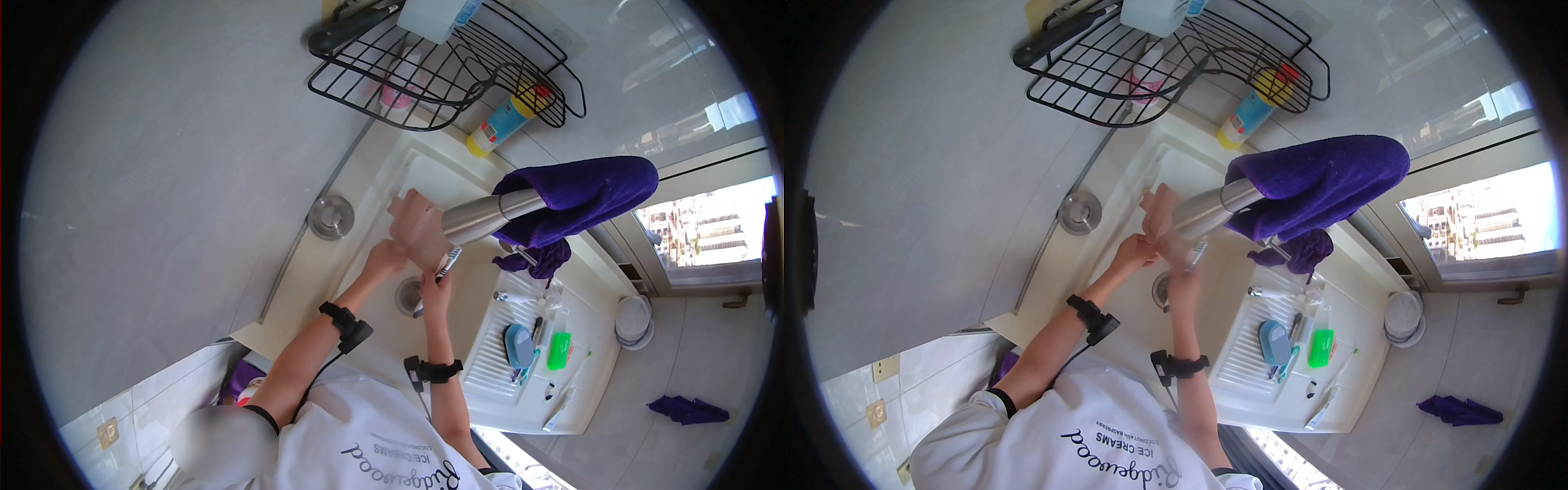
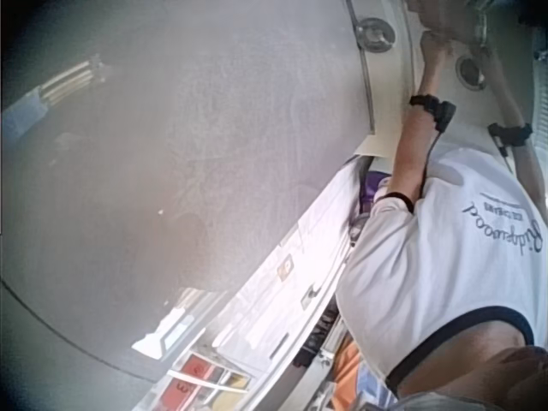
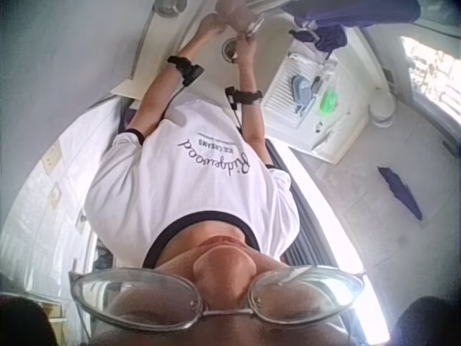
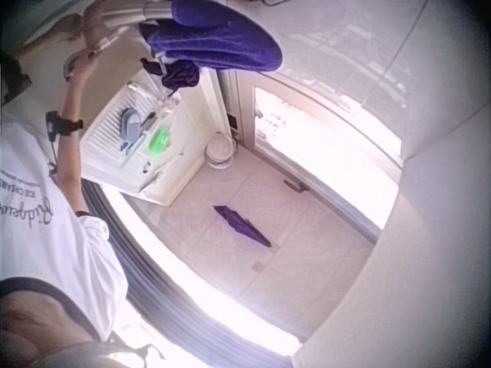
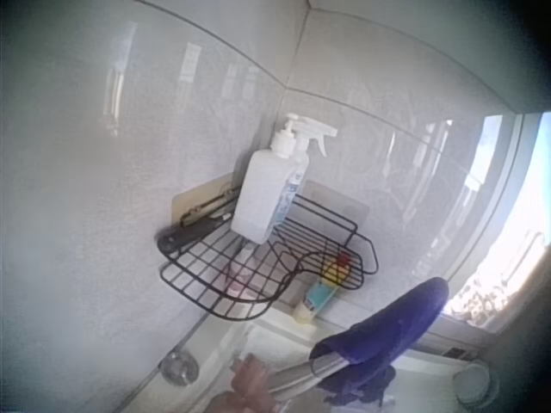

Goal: The person scrubs the inside of a small pink plastic container with a toothbrush under running water, rinses it, and places it on a wall-mounted wire rack. The person then picks up a green lid and places it on the container.

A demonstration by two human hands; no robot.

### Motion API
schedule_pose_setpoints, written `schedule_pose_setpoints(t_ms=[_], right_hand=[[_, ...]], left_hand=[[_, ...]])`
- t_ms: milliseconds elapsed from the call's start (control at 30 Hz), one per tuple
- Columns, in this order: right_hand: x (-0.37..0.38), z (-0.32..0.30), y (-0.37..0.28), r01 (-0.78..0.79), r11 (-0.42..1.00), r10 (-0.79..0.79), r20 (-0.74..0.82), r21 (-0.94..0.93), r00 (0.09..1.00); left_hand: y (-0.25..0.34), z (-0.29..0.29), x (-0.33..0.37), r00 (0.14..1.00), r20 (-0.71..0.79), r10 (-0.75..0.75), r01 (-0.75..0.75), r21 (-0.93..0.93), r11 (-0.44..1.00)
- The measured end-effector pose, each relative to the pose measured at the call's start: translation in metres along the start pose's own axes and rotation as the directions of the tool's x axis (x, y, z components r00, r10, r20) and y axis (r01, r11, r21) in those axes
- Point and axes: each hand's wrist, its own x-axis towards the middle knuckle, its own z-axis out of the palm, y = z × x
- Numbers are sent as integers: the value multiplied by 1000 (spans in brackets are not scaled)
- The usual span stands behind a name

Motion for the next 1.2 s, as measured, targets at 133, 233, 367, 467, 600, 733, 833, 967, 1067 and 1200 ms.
schedule_pose_setpoints(t_ms=[133, 233, 367, 467, 600, 733, 833, 967, 1067, 1200], right_hand=[[-15, 10, -47, 144, 960, -141, 30, -240, 990], [-23, 9, -75, -5, 955, 29, 78, -295, 997], [-27, 14, -71, 33, 950, -5, 90, -309, 996], [-23, 6, -59, 7, 948, 16, 70, -318, 997], [-11, -21, -49, 20, 911, -3, 42, -412, 999], [5, -27, -39, 179, 903, -122, 166, -391, 978], [12, -35, -57, 117, 993, -115, 220, 6, 969], [26, -40, -51, 10, 1000, -6, 188, -20, 982], [28, -30, -61, -1, 999, -9, 200, 50, 980], [20, -10, -81, -307, 905, 166, 420, 295, 892]], left_hand=[[-26, 4, 14, 957, -101, 273, -270, 40, 962], [-27, 2, 14, 967, -13, 253, -247, 176, 953], [-50, -11, 24, 975, 72, 211, -221, 181, 958], [-31, -12, 15, 972, 236, -11, -65, 310, 949], [104, 2, -61, 969, 237, 75, -238, 798, 554], [23, -21, -25, 710, 6, 704, -580, 573, 579], [41, -29, -28, 814, 126, 567, -519, 596, 613], [35, -31, -36, 870, 210, 445, -478, 578, 662], [9, -36, -34, 938, 115, 326, -329, 588, 739], [-5, -42, -44, 973, 65, 221, -224, 495, 840]])
